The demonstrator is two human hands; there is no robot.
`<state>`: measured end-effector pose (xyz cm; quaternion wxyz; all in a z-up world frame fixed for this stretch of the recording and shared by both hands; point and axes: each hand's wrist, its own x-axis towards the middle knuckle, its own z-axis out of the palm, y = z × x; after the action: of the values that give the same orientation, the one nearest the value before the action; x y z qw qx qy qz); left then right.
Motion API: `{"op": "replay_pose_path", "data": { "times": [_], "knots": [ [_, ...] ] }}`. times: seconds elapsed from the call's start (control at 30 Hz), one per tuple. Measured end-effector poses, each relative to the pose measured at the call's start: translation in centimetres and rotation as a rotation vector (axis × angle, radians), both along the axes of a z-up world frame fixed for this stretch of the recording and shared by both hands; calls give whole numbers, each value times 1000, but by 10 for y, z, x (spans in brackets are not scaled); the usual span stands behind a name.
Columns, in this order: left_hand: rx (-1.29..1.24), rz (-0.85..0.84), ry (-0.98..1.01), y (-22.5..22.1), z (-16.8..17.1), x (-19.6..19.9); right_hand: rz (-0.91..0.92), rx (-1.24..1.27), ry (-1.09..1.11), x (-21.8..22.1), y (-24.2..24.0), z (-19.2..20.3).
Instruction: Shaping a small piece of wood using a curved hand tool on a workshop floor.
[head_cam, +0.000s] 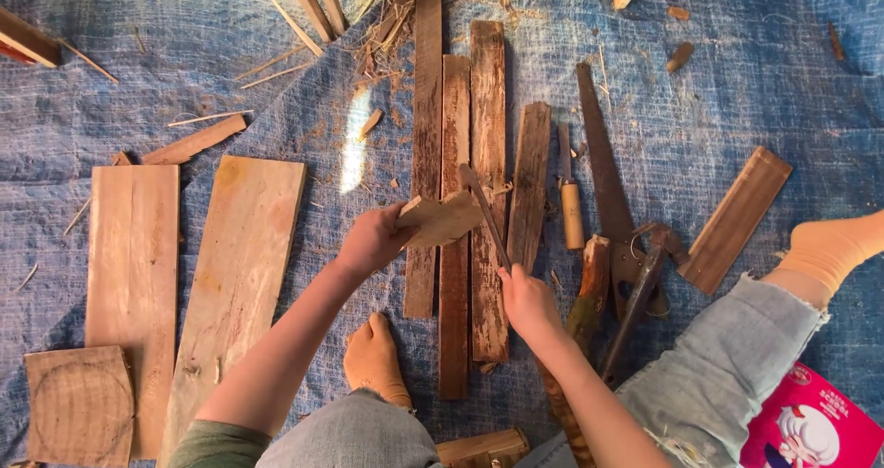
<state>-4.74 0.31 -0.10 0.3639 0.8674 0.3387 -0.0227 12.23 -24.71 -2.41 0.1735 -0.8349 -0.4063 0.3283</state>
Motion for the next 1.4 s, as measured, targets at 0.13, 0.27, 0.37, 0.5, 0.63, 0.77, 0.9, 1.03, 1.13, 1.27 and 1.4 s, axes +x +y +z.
{"op": "replay_pose_path", "data": {
  "times": [0.13, 0.27, 0.37, 0.5, 0.63, 0.77, 0.9, 1.03, 1.13, 1.27, 1.4],
  "knots": [
    [-62, 48, -6, -4, 0, -1, -15, 67, 0, 5, 1, 36],
    [-15, 61, -45, -5, -11, 0, -24, 95, -27, 1, 9, 76],
    [-42, 75, -62, -9, -25, -2, -14, 60, 7, -5, 8, 30],
    [4, 59, -73, -11, -38, -9, 1, 79, 0, -7, 7, 3],
    [43, 54, -60, -8, -29, -9, -80, 63, 122, 6, 15, 56],
    [168, 36, -24, 2, -35, -13, -51, 42, 68, 5, 16, 54],
    [183, 29, -34, 2, -41, -14, -34, 12, 49, 1, 15, 49],
    [153, 51, -63, 1, -44, -18, -45, 52, 50, -1, 18, 63],
    [163, 40, -46, 0, -45, -17, -1, 48, 8, -10, 19, 46],
    [180, 41, -86, 0, -37, -15, 4, 26, 42, -5, 21, 26],
    [196, 44, -65, -3, -33, -17, 3, 24, -39, -5, 25, 79]
  ]
}}
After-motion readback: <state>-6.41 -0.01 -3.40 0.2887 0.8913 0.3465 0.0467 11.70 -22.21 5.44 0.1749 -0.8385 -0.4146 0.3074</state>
